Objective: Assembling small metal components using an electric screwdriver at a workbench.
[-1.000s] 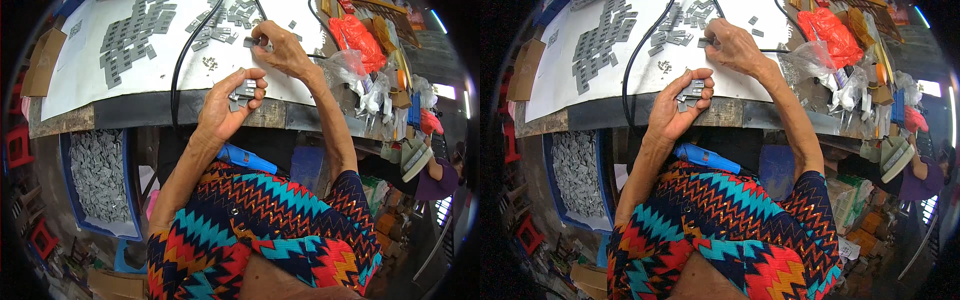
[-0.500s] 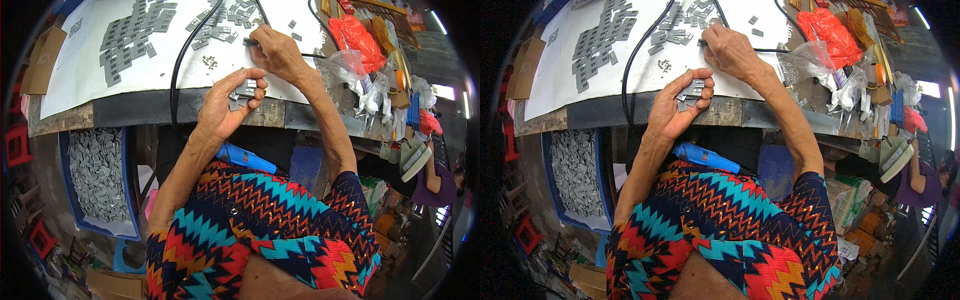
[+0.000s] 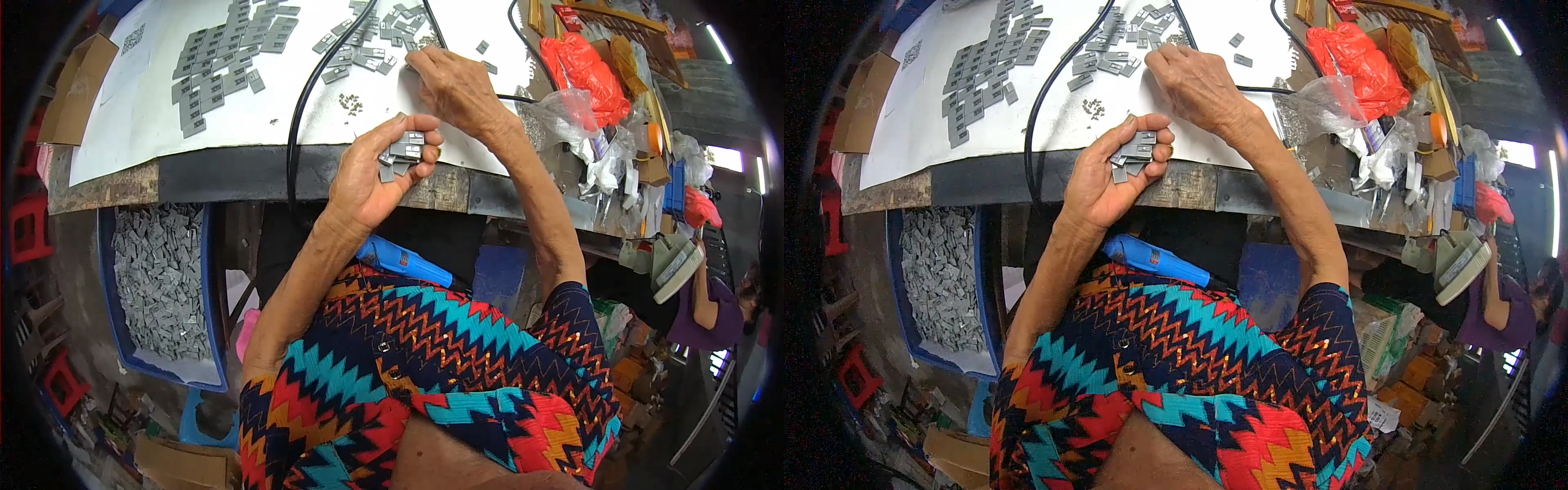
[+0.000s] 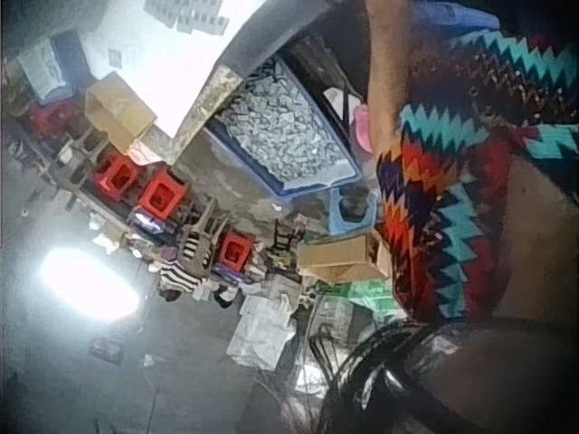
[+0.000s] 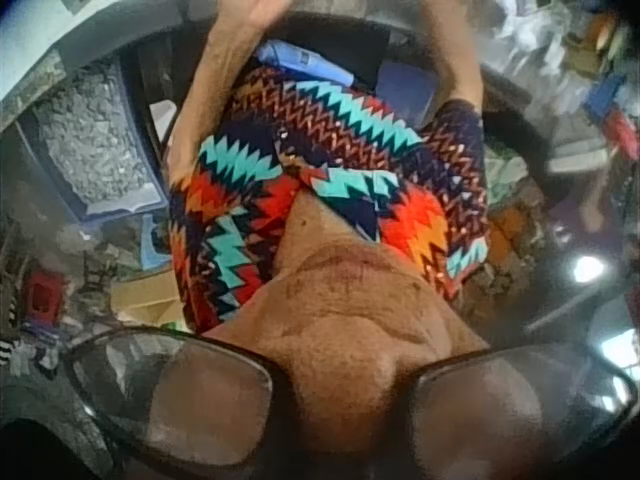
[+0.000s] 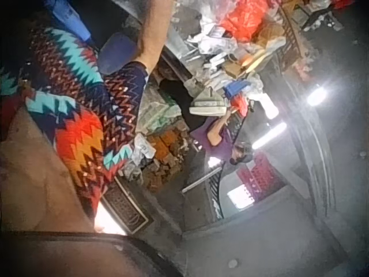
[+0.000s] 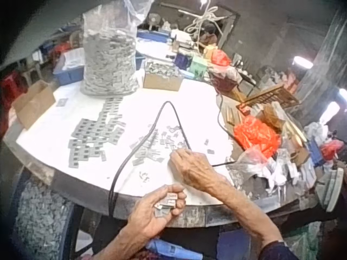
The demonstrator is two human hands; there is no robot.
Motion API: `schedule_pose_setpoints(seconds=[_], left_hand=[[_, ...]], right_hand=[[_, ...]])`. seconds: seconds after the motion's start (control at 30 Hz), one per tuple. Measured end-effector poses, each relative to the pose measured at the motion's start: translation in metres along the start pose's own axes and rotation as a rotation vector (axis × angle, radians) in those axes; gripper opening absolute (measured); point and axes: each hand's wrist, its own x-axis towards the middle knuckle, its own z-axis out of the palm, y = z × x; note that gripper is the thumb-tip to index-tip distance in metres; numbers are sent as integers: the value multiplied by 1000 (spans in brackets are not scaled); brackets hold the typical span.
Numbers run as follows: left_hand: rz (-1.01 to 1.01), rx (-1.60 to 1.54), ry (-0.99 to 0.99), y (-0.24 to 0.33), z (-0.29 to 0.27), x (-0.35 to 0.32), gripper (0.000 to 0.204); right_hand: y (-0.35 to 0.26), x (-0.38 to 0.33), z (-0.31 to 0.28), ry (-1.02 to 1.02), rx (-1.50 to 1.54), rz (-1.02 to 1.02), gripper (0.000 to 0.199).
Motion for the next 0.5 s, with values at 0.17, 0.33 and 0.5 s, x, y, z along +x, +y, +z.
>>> schedule_pose_setpoints(seconds=[0.17,0.33,0.5], left_hand=[[13,18,68,0,9,-1,34],[72,-99,206,0,15,-3,38],[30,-172,107,1,8,0,38]], right_hand=[[-5,-6,-20,139,364,94,26],[-29,-12,-61,-59,904,70,19],[-25,-6,-51,-31,924,167,19]])
